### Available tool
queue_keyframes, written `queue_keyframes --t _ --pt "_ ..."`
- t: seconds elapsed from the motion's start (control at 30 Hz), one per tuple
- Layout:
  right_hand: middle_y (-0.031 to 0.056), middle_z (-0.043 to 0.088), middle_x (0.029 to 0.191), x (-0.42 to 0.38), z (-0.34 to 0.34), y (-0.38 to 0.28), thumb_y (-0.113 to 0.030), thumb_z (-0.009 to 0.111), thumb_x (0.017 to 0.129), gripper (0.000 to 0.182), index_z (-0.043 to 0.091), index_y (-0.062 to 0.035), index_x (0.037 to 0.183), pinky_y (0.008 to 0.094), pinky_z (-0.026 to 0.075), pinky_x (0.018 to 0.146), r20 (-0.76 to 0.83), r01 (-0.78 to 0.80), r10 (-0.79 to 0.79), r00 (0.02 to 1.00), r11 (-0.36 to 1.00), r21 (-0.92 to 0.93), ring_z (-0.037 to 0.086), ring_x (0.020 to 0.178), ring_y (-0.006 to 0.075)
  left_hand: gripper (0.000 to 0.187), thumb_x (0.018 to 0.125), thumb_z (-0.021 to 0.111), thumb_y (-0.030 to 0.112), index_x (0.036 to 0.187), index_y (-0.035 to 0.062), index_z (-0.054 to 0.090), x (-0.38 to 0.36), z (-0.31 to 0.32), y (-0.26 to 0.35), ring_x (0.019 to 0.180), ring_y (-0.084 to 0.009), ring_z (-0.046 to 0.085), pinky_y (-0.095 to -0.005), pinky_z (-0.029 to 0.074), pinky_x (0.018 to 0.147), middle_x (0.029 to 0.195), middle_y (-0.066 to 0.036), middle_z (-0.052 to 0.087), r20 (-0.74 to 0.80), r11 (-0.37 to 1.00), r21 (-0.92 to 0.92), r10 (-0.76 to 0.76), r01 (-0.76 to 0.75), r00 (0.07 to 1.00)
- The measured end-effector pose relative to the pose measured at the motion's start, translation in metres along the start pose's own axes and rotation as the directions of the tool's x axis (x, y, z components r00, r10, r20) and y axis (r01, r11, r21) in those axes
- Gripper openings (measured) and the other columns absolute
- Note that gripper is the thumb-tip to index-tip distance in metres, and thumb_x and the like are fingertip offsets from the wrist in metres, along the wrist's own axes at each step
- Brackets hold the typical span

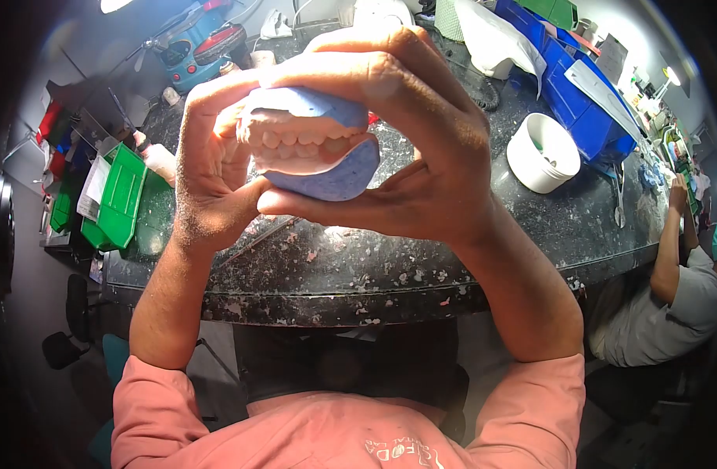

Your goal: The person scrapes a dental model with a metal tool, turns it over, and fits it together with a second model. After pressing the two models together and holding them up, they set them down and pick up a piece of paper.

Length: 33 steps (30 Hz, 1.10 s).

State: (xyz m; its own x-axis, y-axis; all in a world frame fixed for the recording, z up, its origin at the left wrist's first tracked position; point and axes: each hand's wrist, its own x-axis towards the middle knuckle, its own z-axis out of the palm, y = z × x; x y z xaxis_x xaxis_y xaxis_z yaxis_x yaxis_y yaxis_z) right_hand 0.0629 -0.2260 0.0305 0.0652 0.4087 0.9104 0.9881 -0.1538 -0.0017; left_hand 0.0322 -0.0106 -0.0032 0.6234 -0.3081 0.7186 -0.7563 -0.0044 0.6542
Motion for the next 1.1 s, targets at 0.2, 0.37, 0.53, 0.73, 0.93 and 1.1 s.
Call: queue_keyframes --t 0.2,0.37,0.53,0.73,0.93,1.1 --pt "0.0139 0.066 0.109 0.0002 0.0010 0.0036 -0.031 0.095 0.057 0.077 0.062 0.0028 0.116 0.0393 0.049 0.091 -0.003 0.039 -0.039 0.999 0.999 -0.023 0.061 0.104 0.0289 0.072 0.075 0.084 0.013 0.136 0.0090 0.046 0.0003 -0.0008 0.0018 0.130 -0.0202 0.048 -0.0465 0.033 0.115 0.135 -0.008 0.052 -0.013 0.998 0.062 -0.028 0.029 1.000" --pt "0.0128 0.066 0.109 -0.0002 0.0002 0.0044 -0.034 0.095 0.057 0.076 0.063 0.0001 0.117 0.0384 0.050 0.090 0.014 0.064 -0.063 0.998 0.996 -0.066 0.062 0.103 0.0282 0.071 0.075 0.084 0.011 0.135 0.0092 0.047 0.0024 -0.0008 0.0021 0.130 -0.0199 0.049 -0.0458 0.035 0.114 0.135 -0.008 0.053 -0.015 0.997 0.079 0.016 -0.015 1.000" --pt "0.0121 0.067 0.110 -0.0015 0.0008 0.0053 -0.036 0.095 0.057 0.078 0.062 -0.0005 0.117 0.0379 0.051 0.088 0.015 0.069 -0.068 0.998 0.994 -0.079 0.062 0.104 0.0274 0.070 0.075 0.084 0.011 0.135 0.0088 0.047 0.0025 -0.0002 0.0014 0.129 -0.0201 0.049 -0.0448 0.036 0.114 0.134 -0.008 0.053 -0.023 0.992 0.126 0.032 -0.029 0.999" --pt "0.0126 0.066 0.109 -0.0033 0.0032 0.0091 -0.036 0.095 0.056 0.078 0.062 -0.0005 0.117 0.0382 0.051 0.088 -0.002 0.095 -0.095 0.995 0.993 -0.075 0.062 0.103 0.0274 0.069 0.074 0.084 0.010 0.134 0.0076 0.048 0.0032 0.0005 0.0035 0.129 -0.0208 0.050 -0.0435 0.036 0.114 0.134 -0.009 0.054 -0.019 0.990 0.137 0.039 -0.036 0.999" --pt "0.0134 0.065 0.110 -0.0025 0.0036 0.0077 -0.036 0.096 0.056 0.079 0.062 0.0003 0.117 0.0385 0.051 0.088 -0.016 0.077 -0.077 0.997 0.996 -0.046 0.062 0.103 0.0275 0.070 0.073 0.085 0.010 0.133 0.0062 0.048 0.0016 -0.0007 0.0022 0.128 -0.0213 0.051 -0.0432 0.037 0.114 0.132 -0.009 0.055 -0.020 0.990 0.143 0.012 -0.009 1.000" --pt "0.0127 0.065 0.110 -0.0032 0.0034 0.0073 -0.035 0.096 0.056 0.078 0.062 0.0001 0.117 0.0384 0.050 0.090 -0.013 0.072 -0.072 0.997 0.996 -0.047 0.061 0.104 0.0275 0.071 0.074 0.083 0.007 0.135 0.0062 0.047 0.0023 -0.0014 0.0016 0.127 -0.0223 0.052 -0.0429 0.037 0.114 0.134 -0.011 0.055 -0.007 0.980 0.193 0.053 -0.051 0.999"
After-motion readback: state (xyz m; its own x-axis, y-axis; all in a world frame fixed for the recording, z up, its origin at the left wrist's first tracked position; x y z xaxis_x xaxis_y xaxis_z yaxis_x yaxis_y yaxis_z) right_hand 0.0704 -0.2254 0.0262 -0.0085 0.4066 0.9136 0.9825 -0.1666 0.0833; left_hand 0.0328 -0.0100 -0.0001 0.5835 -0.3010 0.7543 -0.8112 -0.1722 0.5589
